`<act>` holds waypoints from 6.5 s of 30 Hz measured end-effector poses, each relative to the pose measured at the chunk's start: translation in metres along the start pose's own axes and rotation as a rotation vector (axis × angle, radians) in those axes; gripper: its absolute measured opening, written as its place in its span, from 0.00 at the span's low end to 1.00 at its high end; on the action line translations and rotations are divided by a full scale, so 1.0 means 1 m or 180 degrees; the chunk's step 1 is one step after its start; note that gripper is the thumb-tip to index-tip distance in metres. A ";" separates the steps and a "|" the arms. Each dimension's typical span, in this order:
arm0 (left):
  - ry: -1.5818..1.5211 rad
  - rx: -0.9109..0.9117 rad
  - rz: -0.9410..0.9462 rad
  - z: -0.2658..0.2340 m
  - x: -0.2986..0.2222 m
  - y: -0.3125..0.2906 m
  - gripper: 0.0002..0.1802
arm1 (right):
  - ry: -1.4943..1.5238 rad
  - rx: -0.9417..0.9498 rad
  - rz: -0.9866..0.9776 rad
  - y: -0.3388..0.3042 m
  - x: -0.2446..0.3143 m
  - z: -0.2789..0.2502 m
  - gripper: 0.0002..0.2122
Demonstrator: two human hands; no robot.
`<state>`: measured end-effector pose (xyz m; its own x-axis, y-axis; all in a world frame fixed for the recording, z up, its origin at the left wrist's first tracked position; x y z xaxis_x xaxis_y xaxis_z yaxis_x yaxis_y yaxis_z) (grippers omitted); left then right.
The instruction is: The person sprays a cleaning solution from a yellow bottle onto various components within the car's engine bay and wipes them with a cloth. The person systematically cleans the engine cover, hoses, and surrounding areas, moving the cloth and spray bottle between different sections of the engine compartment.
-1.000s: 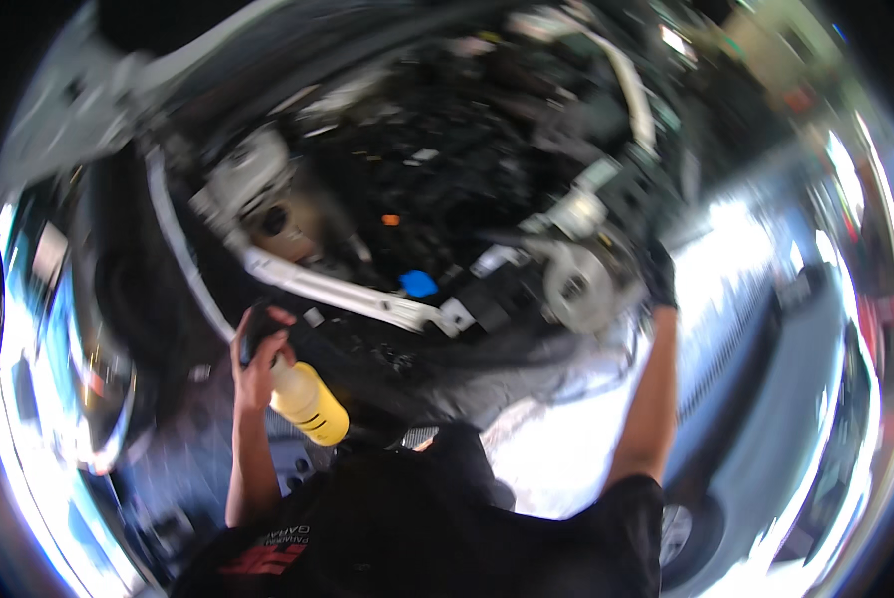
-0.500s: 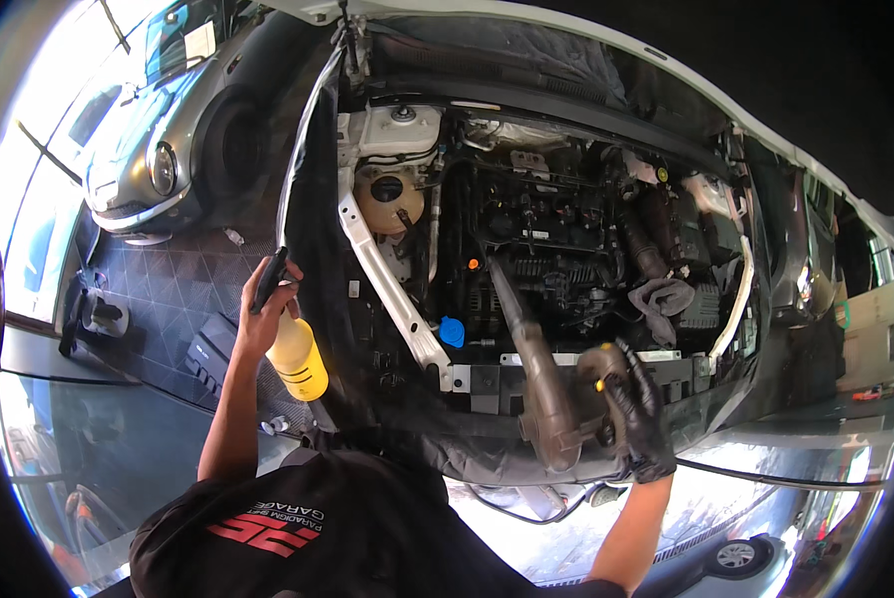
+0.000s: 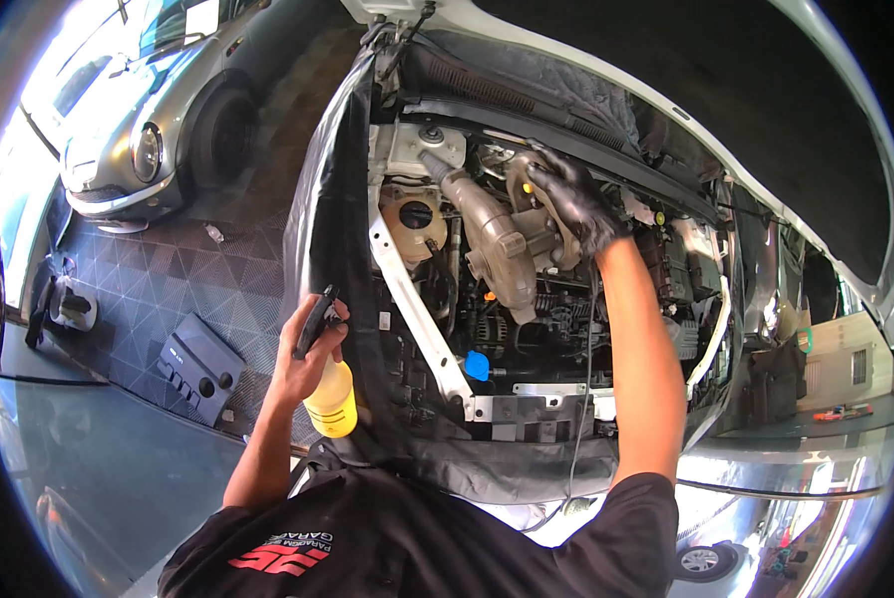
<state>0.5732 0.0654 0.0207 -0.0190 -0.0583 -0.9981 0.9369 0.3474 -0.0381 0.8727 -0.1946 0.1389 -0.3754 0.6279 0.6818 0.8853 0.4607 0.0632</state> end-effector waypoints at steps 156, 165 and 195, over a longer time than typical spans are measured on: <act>0.4179 0.2273 -0.1530 0.235 0.194 0.027 0.16 | -0.0090 0.1664 0.0058 -0.133 -0.186 0.086 0.18; 0.4111 0.1962 -0.1168 0.238 0.190 0.033 0.16 | -0.0430 0.1792 -0.0196 -0.129 -0.172 0.088 0.19; 0.3732 0.2111 -0.1585 0.205 0.188 0.021 0.18 | 0.1159 0.2338 0.0324 -0.108 -0.199 0.035 0.23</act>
<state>0.6606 -0.1299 -0.1582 -0.3529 0.8623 -0.3631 0.7279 0.0093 -0.6856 0.8421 -0.3472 -0.0287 -0.0787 0.5042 0.8600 0.4577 0.7846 -0.4181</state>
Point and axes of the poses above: each hand's wrist, its own y-axis towards the middle knuckle, its own z-axis out of the palm, x = y × z, the point moved 10 cm from there along y, towards the middle knuckle, and after that the axes turned 3 degrees about -x, right-handed, at the moved point
